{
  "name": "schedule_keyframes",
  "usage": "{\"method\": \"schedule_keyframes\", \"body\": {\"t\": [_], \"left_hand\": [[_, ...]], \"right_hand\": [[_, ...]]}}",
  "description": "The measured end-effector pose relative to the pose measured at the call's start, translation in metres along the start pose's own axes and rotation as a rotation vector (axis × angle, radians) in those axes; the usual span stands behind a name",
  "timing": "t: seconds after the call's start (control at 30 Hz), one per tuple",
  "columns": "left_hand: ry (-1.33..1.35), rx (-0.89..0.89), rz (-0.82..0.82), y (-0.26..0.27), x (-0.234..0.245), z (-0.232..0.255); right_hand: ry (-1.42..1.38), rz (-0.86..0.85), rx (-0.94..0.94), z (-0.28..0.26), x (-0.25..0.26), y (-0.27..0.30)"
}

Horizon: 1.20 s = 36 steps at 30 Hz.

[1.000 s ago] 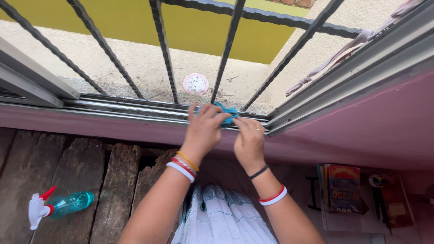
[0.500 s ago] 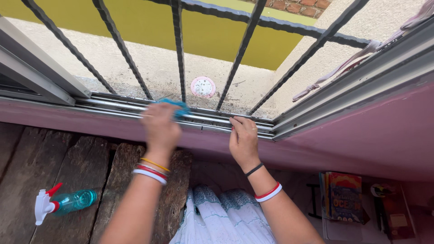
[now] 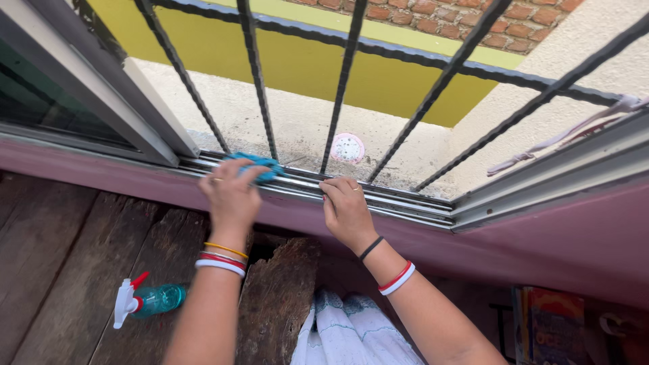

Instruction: The person wipes the metal window frame and adjacent glass using a blue cloth. They move along the bottom track and vertical edges, occasionally reaching through the bars to clean the exterior side of the frame.

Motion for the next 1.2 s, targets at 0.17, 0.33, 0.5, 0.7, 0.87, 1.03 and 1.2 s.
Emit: {"method": "schedule_keyframes", "body": {"t": [0.17, 0.33, 0.5, 0.7, 0.87, 1.03, 1.2], "left_hand": [[-0.095, 0.034, 0.188, -0.006, 0.023, -0.036], [0.026, -0.149, 0.059, 0.005, -0.04, 0.05], [0.198, -0.208, -0.06, 0.009, -0.029, 0.057], [-0.096, 0.137, 0.107, -0.013, 0.051, -0.061], [-0.182, 0.184, 0.232, -0.009, 0.021, -0.046], [-0.057, 0.121, 0.083, -0.004, -0.003, -0.016], [0.154, 0.107, 0.204, -0.019, 0.037, -0.047]], "right_hand": [[-0.192, -0.046, -0.101, 0.017, -0.02, -0.007], [-0.27, -0.014, -0.142, 0.021, -0.029, -0.009], [-0.08, 0.146, -0.071, -0.004, -0.022, -0.02], [-0.039, 0.034, -0.031, -0.017, -0.034, -0.037], [-0.065, 0.016, 0.042, -0.025, -0.033, -0.039], [-0.08, -0.046, 0.013, -0.029, -0.038, -0.043], [-0.067, -0.023, 0.022, -0.029, -0.037, -0.041]]}}
Point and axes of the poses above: each hand's wrist, its own y-axis away from the middle knuckle, its own x-axis out of the back of the hand, z = x × y, the point moved 9 cm from there along -y, towards the middle knuckle, and after that the axes turned 15 degrees about y, right-handed, at the moved point
